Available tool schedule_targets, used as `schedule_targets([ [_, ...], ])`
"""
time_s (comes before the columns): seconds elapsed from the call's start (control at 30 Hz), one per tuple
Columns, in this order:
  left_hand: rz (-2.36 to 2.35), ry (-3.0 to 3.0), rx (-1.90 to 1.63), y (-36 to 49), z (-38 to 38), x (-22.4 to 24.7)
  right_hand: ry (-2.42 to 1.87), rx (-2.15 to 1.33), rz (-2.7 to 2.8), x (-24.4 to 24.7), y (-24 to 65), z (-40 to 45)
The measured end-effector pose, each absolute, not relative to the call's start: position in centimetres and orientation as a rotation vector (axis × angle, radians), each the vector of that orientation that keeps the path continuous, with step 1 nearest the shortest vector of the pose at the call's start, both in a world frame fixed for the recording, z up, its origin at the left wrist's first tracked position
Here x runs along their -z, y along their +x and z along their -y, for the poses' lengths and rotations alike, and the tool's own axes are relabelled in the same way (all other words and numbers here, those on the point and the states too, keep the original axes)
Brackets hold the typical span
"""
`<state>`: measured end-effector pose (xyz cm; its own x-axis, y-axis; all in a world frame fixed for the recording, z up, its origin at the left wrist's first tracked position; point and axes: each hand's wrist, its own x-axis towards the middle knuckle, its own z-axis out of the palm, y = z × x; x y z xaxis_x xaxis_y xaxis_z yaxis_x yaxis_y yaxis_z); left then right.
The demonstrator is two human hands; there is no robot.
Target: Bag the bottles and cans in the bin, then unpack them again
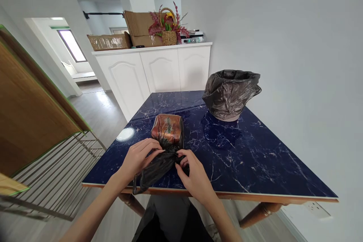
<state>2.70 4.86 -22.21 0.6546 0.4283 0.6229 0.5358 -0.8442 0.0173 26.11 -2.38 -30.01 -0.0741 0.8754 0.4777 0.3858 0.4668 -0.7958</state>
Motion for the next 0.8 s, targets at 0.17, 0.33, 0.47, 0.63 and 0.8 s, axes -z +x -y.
schedule_targets([
  [0.17, 0.799, -2.782, 0.715, 3.0, -4.5, 22.1, -1.034, -0.633, 1.608, 29.8, 26.2, 2.5],
  [0.33, 0.757, -2.673, 0.890, 3.0, -4.7, 22.3, -1.073, -0.643, 1.600, 29.8, 26.1, 2.4],
  [0.47, 0.894, -2.659, 1.200, 3.1, -4.1, 22.1, -1.106, -0.628, 1.600, 29.7, 26.1, 2.6],
  [0.63, 1.156, -2.516, 1.539, 2.9, -4.4, 21.3, -1.079, -0.671, 1.607, 29.7, 26.2, 2.8],
  [0.8, 1.488, -2.303, 1.807, 1.6, -6.4, 20.9, -1.049, -0.654, 1.615, 29.4, 26.1, 2.9],
])
